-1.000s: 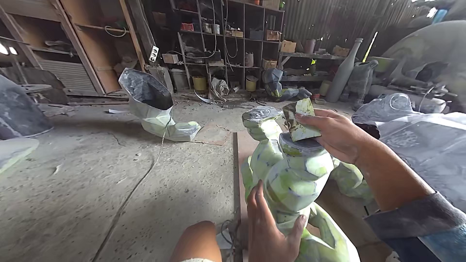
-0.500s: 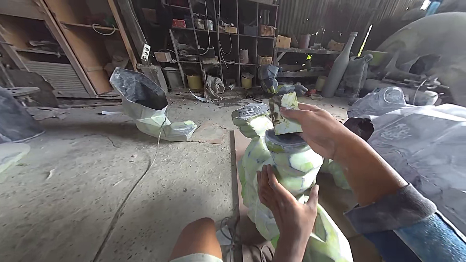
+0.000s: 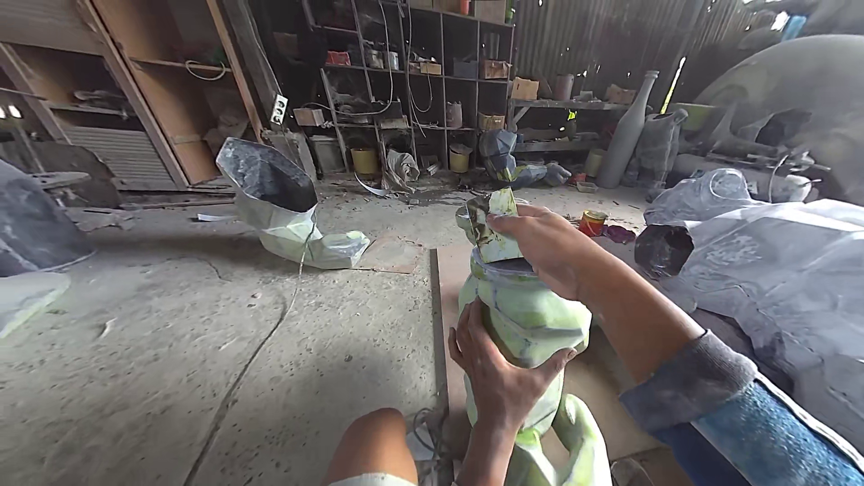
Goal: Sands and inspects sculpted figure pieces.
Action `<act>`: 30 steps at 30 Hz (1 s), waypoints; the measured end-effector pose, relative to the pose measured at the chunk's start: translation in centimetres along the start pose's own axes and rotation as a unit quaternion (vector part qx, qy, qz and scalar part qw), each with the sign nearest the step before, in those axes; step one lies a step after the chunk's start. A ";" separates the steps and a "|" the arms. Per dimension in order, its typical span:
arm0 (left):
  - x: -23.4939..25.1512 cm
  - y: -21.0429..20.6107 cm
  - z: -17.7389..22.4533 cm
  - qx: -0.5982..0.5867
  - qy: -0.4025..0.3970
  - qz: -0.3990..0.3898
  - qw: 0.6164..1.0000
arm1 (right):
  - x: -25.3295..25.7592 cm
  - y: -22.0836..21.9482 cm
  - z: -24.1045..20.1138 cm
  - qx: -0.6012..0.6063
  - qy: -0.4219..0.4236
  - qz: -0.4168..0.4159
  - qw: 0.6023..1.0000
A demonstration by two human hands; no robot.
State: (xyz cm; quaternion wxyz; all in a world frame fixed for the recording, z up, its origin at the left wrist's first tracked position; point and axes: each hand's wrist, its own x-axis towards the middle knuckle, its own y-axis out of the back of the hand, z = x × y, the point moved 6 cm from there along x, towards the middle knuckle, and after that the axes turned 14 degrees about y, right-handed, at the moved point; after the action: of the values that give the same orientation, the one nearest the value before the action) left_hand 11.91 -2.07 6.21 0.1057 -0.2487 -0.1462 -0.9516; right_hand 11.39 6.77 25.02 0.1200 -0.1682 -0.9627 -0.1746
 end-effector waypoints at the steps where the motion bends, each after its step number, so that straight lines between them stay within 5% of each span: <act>1: 0.2 0.3 0.2 0.004 0.011 -0.002 1.000 | -0.1 -0.4 -0.2 -0.004 0.002 -0.001 1.000; 11: -0.6 4.7 1.5 -0.073 0.175 -0.028 0.981 | -4.4 -4.9 -3.3 -0.122 0.070 -0.102 0.985; 20: 1.1 5.2 -0.5 -0.134 0.154 -0.064 0.977 | -3.5 -4.7 -4.3 -0.135 0.078 -0.163 0.974; 25: 2.6 5.8 -2.0 -0.180 0.149 -0.135 0.963 | -4.6 0.1 -6.0 -0.058 0.137 -0.145 0.978; 30: 2.7 6.1 -2.0 -0.178 0.175 -0.149 0.957 | -2.5 7.3 -9.4 -0.253 0.248 -0.077 0.932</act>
State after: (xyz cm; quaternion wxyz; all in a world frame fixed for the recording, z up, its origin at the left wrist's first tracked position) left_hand 10.33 -8.79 7.27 -0.0591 -0.0684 0.0109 -0.9958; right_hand 17.94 9.00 35.07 0.2944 -0.0703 -0.8364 -0.4570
